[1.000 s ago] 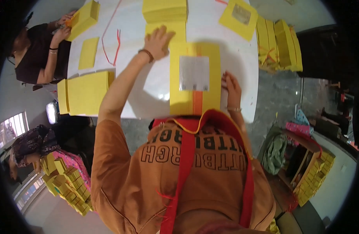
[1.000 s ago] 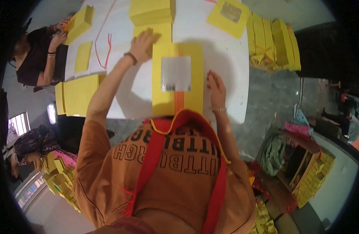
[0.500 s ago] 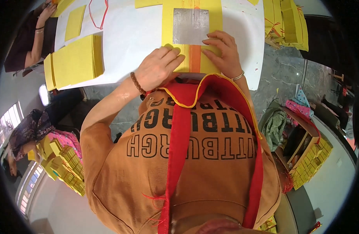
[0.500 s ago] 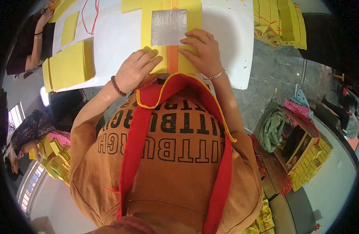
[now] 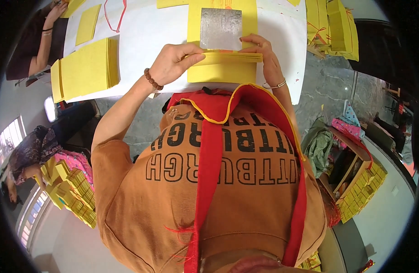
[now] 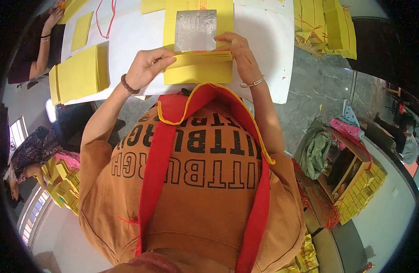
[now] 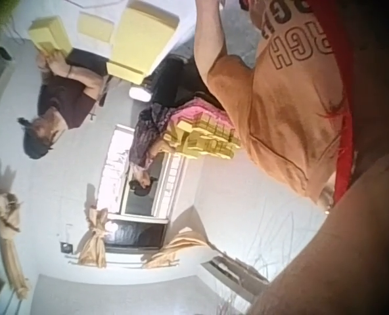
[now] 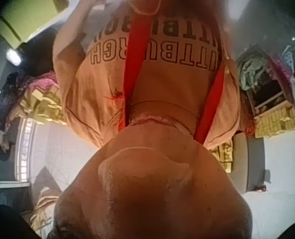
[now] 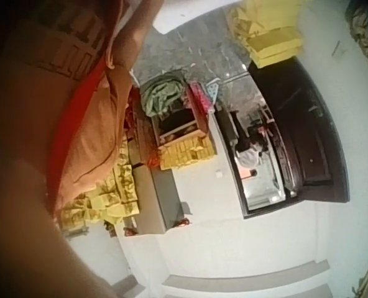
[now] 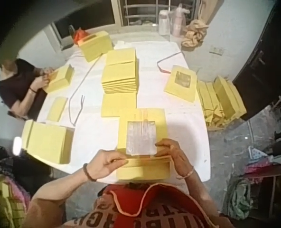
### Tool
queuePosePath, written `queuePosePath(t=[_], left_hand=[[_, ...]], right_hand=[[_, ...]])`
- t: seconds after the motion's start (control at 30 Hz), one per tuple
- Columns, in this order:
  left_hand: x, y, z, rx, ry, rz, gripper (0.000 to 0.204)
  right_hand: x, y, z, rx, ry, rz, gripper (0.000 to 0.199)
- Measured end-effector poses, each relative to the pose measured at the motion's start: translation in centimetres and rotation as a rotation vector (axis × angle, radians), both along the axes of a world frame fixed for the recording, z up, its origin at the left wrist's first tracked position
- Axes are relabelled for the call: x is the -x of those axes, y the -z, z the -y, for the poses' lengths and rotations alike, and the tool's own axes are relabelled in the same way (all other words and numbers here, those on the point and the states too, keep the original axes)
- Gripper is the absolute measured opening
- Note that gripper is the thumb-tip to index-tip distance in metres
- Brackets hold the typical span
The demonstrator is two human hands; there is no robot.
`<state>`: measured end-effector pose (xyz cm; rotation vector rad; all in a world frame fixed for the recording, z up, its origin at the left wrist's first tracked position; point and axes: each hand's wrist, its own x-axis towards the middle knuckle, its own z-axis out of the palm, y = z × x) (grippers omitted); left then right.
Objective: Folding sheets of yellow joss paper with foil inserts on a workshop table.
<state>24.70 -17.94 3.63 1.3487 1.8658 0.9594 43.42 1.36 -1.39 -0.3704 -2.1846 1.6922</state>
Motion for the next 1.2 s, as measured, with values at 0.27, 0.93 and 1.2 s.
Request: queuePosePath(t=[0.27,0.93,1.2], left_hand=[[0.5,0.0,-0.2,0.173,-0.069,0.141,0.023],[0.5,0.6,-0.4,0.099,-0.092,0.219,0.021],[0.9,-0.1,0.7,-0.154,0.082,-0.049,0.057]], right_hand=[[-0.2,1.7,-0.4,0.109,0.035,-0.027,0.048],[-0.7,1.7,-1.4,-0.021,-0.138,-0.098,0.051],[-0.1,1.2,-0.6,-0.109,-0.037,-0.029,0.032]])
